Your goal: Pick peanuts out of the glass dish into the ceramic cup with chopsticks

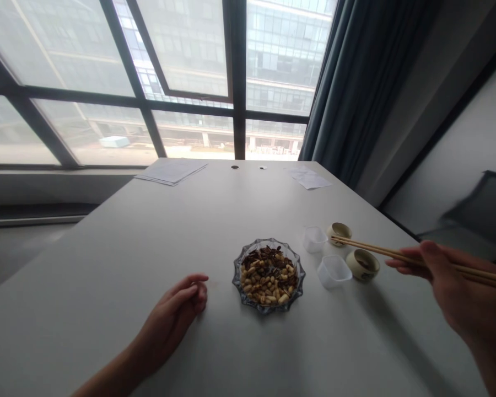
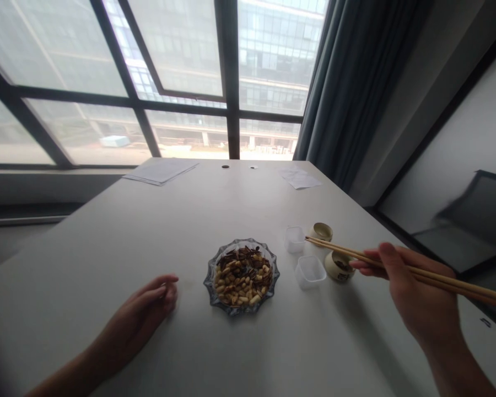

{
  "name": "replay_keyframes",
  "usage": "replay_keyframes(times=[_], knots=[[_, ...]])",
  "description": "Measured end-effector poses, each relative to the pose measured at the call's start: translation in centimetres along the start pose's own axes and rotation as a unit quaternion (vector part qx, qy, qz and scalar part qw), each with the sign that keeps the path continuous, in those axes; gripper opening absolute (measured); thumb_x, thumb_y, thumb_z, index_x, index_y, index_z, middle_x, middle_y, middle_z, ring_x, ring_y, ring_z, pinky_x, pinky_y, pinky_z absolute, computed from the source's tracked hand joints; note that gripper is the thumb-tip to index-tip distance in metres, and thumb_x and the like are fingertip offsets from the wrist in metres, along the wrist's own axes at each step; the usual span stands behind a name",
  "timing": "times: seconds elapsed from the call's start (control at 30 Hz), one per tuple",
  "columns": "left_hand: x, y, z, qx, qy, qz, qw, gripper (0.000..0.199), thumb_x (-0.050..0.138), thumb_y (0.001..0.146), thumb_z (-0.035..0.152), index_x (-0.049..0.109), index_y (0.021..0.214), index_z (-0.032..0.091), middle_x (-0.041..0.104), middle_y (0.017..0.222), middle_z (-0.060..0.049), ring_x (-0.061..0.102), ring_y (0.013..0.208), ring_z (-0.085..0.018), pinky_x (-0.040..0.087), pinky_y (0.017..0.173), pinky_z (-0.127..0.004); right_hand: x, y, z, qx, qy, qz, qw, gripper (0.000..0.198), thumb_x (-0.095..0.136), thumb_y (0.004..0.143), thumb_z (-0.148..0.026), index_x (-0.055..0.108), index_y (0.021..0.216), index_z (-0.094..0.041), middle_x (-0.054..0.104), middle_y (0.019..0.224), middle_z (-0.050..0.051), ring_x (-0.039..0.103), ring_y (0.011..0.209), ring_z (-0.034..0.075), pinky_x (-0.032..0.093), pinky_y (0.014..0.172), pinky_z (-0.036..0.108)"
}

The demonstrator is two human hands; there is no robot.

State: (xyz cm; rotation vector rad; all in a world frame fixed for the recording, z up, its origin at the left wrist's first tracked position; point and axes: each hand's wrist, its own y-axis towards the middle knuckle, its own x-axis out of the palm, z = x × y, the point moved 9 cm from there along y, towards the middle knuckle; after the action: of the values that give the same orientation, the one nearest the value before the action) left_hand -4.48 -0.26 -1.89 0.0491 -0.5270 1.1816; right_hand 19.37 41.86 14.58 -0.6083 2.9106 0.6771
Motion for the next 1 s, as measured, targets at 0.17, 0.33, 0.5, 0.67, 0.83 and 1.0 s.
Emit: replay_keyframes(times=[0.17,0.33,0.5,0.67,0.83,1.0], knots=[[-0.3,0.2,0.0,0.010,0.020,0.003,1.000,0.020,0.080,0.074,0.025,0.077,0.092,0.019,0.061,0.071,-0.004,0.052,0.067,-0.017,0.047,0.060,-0.024,-5.1,-0.4,4.7,0.014,0.004,0.047,0.999,0.020,0.071,0.085,-0.046,0.071,0.083,-0.027,0.074,0.078,0.010,0.076,0.067,0.031,0.065,0.081,0.043],[-0.8,0.6,-0.4,0.005,0.017,-0.001,1.000,0.023,0.081,0.075,0.025,0.077,0.097,0.020,0.062,0.074,-0.004,0.053,0.070,-0.017,0.049,0.063,-0.023,-8.2,-1.0,9.9,0.081,0.044,0.104,0.990,0.032,0.073,0.083,-0.049,0.071,0.077,-0.017,0.072,0.067,0.007,0.074,0.057,0.024,0.067,0.065,0.036],[-1.3,0.8,-0.8,-0.009,0.009,0.007,1.000,0.025,0.082,0.073,0.024,0.077,0.097,0.020,0.062,0.074,-0.003,0.054,0.072,-0.017,0.050,0.064,-0.022,-8.4,-1.2,12.6,0.131,0.076,0.079,0.985,0.032,0.075,0.083,-0.046,0.071,0.077,-0.016,0.074,0.066,0.008,0.075,0.059,0.021,0.065,0.062,0.025],[-1.2,0.8,-0.8,0.000,0.013,-0.005,1.000,0.024,0.080,0.076,0.024,0.077,0.099,0.021,0.062,0.075,-0.003,0.054,0.071,-0.017,0.050,0.063,-0.022,-8.4,-1.0,11.8,0.110,0.069,0.084,0.988,0.032,0.076,0.083,-0.047,0.071,0.079,-0.015,0.074,0.066,0.008,0.075,0.057,0.021,0.065,0.061,0.024],[-1.2,0.7,-0.6,0.007,0.026,0.005,1.000,0.028,0.082,0.071,0.026,0.077,0.098,0.019,0.063,0.072,-0.003,0.054,0.068,-0.017,0.049,0.060,-0.023,-7.8,-1.0,12.2,0.117,0.071,0.070,0.988,0.040,0.078,0.078,-0.053,0.070,0.080,-0.013,0.074,0.065,0.008,0.075,0.057,0.020,0.065,0.061,0.023],[-1.1,0.5,-0.4,0.010,0.031,0.009,0.999,0.028,0.082,0.071,0.027,0.077,0.098,0.018,0.063,0.072,-0.004,0.054,0.068,-0.018,0.049,0.059,-0.024,-8.1,-1.5,12.6,0.117,0.075,0.089,0.986,0.039,0.078,0.079,-0.049,0.070,0.079,-0.012,0.074,0.065,0.008,0.075,0.057,0.020,0.065,0.060,0.022]])
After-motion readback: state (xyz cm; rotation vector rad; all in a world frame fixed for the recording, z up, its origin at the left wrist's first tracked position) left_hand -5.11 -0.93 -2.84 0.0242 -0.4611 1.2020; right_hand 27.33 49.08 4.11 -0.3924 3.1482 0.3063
